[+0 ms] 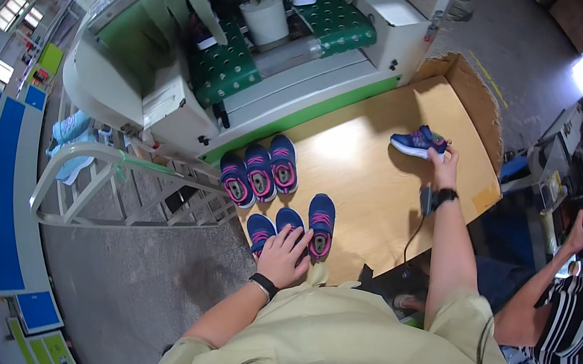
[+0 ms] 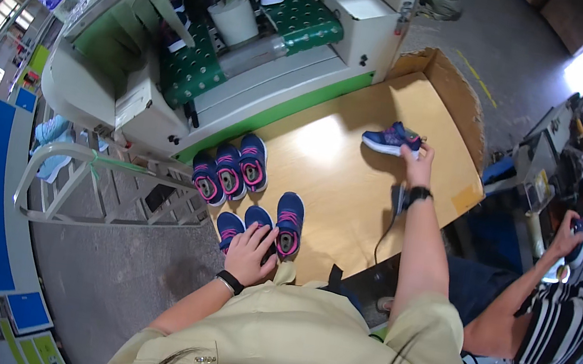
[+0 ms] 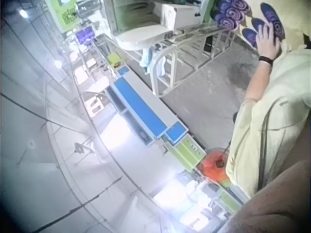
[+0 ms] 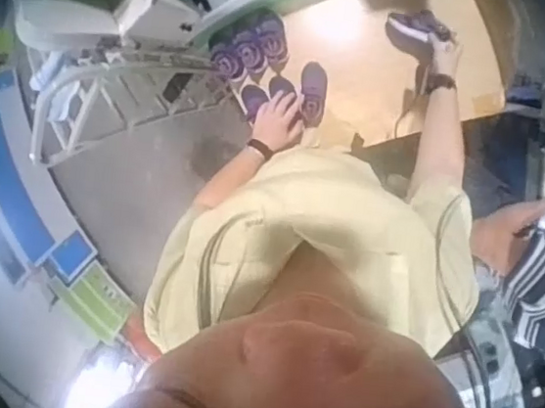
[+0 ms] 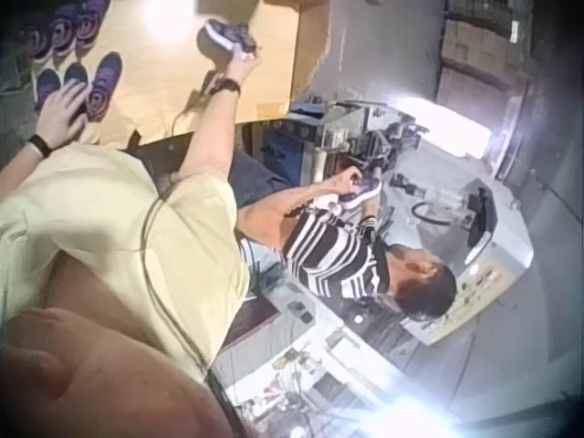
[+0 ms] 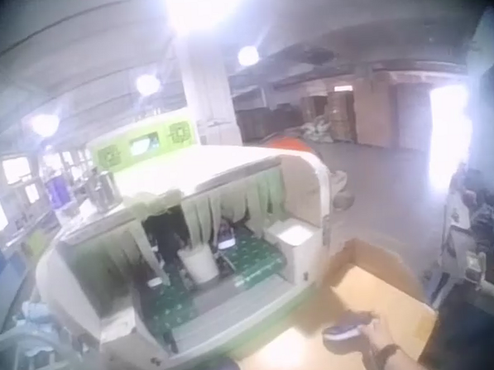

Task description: Sorting shoe uppers and placing them into a conveyor-fed machine during manufacturing.

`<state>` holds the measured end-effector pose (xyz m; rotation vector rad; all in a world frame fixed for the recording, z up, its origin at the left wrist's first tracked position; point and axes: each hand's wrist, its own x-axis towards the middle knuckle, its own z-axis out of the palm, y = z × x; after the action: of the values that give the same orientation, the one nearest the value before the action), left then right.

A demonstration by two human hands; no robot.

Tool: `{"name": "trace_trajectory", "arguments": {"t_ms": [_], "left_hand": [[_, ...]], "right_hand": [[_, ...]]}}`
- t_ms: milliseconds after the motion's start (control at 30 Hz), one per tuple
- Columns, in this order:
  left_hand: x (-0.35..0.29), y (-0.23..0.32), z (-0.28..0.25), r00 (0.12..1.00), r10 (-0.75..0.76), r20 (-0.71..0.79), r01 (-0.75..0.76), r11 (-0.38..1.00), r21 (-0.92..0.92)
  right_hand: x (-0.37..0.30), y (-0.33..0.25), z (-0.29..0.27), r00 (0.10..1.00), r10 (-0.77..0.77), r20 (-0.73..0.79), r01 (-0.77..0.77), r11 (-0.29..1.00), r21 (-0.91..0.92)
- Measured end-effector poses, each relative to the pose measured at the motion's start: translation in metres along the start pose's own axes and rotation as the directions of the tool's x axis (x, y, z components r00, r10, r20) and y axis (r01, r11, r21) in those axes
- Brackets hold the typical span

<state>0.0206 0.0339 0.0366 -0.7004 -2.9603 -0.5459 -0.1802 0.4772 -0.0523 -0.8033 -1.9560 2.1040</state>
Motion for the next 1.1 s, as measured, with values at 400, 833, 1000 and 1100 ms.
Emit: {"name": "trace_trajectory", "arguments": {"t_ms": [400, 833, 1000, 1100], "left_hand": [[0.011, 0.005, -0.010, 0.978, -0.209, -0.011, 0.193, 0.922, -0.337], [0.148, 0.003, -0.086, 0.835, -0.549, -0.036, 0.137, 0.271, -0.953], [0.234, -0.055, -0.152, 0.681, -0.515, -0.521, -0.016, 0.700, -0.714], [0.258, -0.137, -0.166, 0.533, -0.566, -0.629, 0.240, 0.814, -0.529]], "right_hand": [[-0.151, 0.029, 0.108, 0.889, -0.437, 0.137, 0.456, 0.817, -0.352], [-0.243, -0.015, 0.134, 0.678, -0.002, 0.735, 0.493, 0.743, -0.453], [-0.272, 0.007, 0.137, 0.694, -0.024, 0.720, 0.545, 0.671, -0.503], [-0.278, 0.003, 0.155, 0.671, -0.046, 0.740, 0.531, 0.727, -0.436]]}}
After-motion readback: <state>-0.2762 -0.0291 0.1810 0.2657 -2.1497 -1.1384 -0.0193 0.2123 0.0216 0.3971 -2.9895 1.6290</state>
